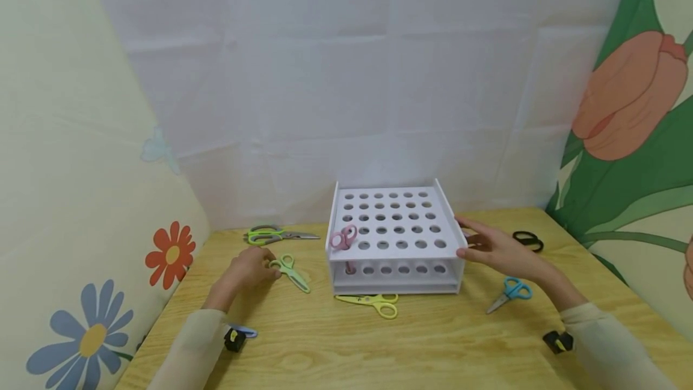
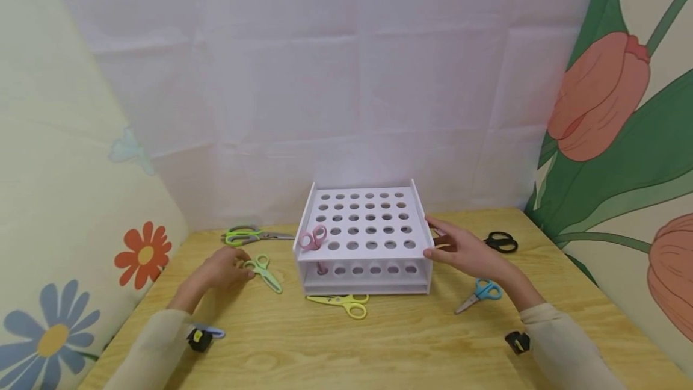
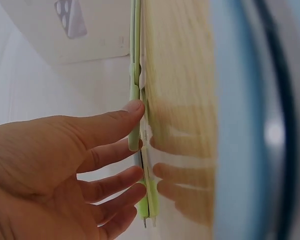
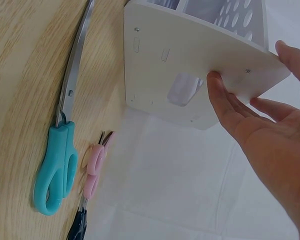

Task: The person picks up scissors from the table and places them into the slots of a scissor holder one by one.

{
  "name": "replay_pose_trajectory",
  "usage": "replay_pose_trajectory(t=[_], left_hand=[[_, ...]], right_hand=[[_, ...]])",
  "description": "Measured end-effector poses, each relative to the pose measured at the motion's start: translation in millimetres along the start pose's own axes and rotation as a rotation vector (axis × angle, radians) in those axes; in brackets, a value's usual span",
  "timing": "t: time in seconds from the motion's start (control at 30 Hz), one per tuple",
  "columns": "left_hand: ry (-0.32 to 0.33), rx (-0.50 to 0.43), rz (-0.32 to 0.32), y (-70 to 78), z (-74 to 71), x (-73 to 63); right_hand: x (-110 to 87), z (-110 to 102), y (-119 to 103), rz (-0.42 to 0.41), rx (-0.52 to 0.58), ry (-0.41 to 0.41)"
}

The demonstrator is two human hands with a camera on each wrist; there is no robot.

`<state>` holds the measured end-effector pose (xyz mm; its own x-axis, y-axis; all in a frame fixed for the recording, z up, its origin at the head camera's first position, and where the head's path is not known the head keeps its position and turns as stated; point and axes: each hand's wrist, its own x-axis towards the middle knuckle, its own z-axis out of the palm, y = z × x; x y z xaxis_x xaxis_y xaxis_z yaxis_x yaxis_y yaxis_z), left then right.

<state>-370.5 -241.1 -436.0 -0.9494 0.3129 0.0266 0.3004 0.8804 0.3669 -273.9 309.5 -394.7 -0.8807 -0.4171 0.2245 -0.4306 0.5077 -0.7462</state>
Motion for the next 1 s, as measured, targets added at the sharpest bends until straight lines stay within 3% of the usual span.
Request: replay_pose_trajectory(t=[0.2,0.53,0.67,0.83,1.0], left_hand=[[-0.01,-0.136,0.033,-4.1,0.9,1.1],[-0.054,-0.593,0.0,-7.3,3.0,6.0],[-0.081,-0.746,0.026,-6.4,0.0,6.3],[-0.102,-0.8,0.083,-6.6,-2.9,6.1],[-0.105,-0.797,0.083,-1.1,-4.7,6.4]], right_hand=[[-0.1,0.2,-0.1,0.002,0.006,-0.002],[-0.3,-0.2,-2.7,0.012,0.006,-0.005],[-0.2,-0.5,-4.1,0.018,0.013,-0.007],[0.6,-0.8,-4.2,0.024,0.013,-0.007],[-0.2,-0.3,-3.5,0.02,0.016,-0.008]])
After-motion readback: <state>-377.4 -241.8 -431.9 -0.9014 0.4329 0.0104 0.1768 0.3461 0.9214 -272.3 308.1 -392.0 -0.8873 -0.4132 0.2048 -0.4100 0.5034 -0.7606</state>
